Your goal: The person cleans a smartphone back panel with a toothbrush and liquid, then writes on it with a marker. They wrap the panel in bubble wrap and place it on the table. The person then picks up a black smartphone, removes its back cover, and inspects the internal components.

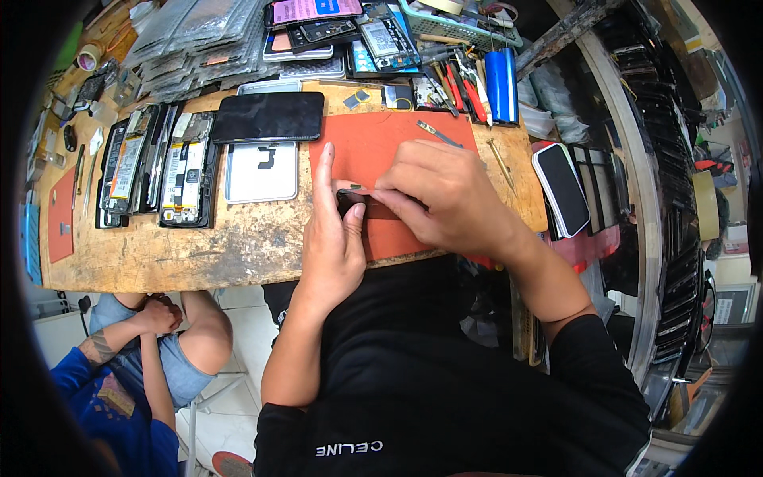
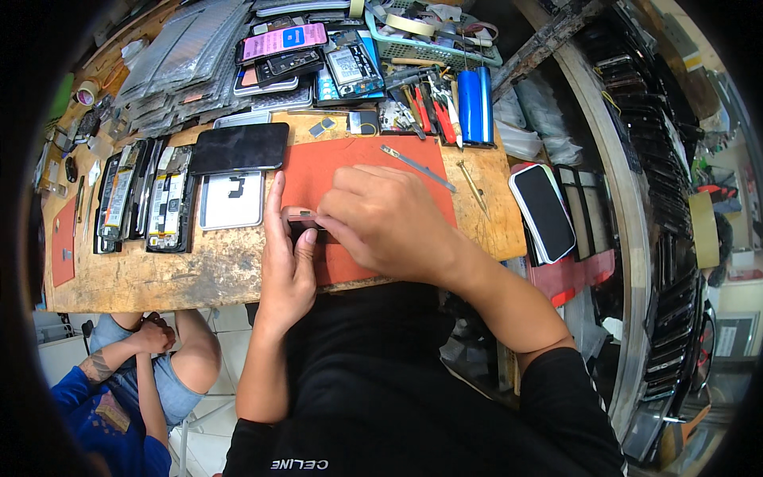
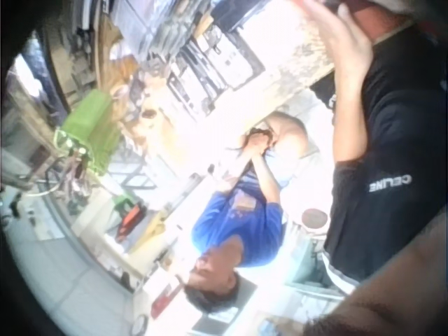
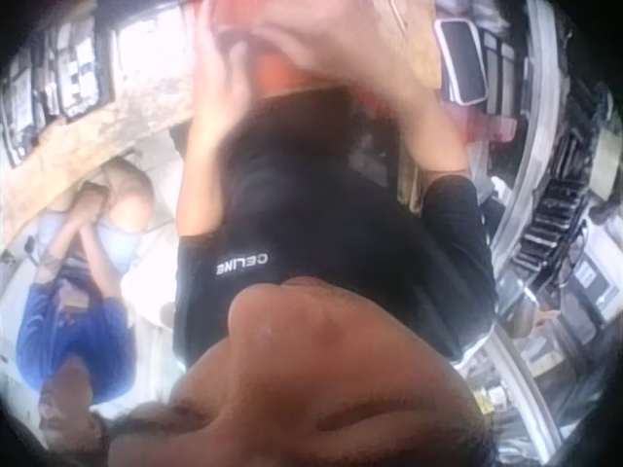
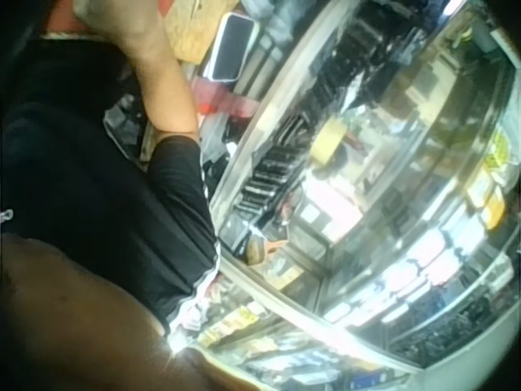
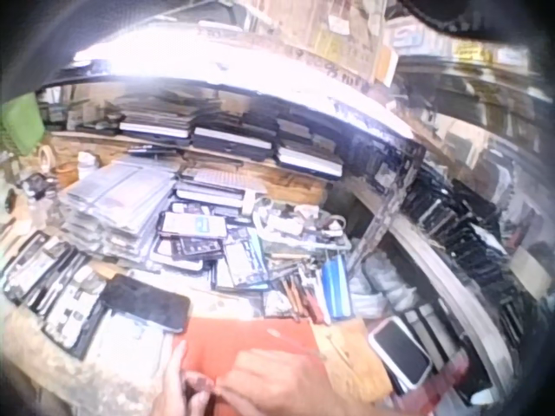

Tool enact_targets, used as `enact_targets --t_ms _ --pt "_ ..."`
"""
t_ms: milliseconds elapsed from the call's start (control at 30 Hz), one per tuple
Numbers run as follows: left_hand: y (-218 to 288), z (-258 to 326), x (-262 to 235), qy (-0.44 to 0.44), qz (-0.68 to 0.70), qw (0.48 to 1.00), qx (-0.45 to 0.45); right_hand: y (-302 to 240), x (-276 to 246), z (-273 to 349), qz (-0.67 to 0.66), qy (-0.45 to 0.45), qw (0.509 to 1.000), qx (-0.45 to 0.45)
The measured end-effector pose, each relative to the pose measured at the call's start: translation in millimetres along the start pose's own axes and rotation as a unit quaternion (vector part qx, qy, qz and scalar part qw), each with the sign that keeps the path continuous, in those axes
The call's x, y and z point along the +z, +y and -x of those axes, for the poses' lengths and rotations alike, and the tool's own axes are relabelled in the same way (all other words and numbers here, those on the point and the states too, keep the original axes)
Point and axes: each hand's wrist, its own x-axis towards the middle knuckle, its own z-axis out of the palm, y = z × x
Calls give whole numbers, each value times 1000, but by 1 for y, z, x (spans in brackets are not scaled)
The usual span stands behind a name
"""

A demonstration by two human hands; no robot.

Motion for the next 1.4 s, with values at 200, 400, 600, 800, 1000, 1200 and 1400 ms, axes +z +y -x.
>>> enact_targets --t_ms 200,400,600,800,1000,1200,1400 --pt "0 3 2 11 18 1000 3 -1 5 -4 0 9 1000 -4" --pt "2 0 3 18 27 999 26 3 3 -5 -28 -4 1000 -10" --pt "0 1 4 21 45 999 -6 15 -17 9 -66 -40 997 31" --pt "-3 2 4 20 42 999 13 14 -18 13 -45 -40 998 30" --pt "2 2 1 3 54 999 0 9 -9 6 0 -21 1000 -19" --pt "-1 3 3 11 52 999 -1 15 -31 12 33 -85 996 2" --pt "1 5 0 -3 37 999 -25 10 -54 13 78 -154 984 45"
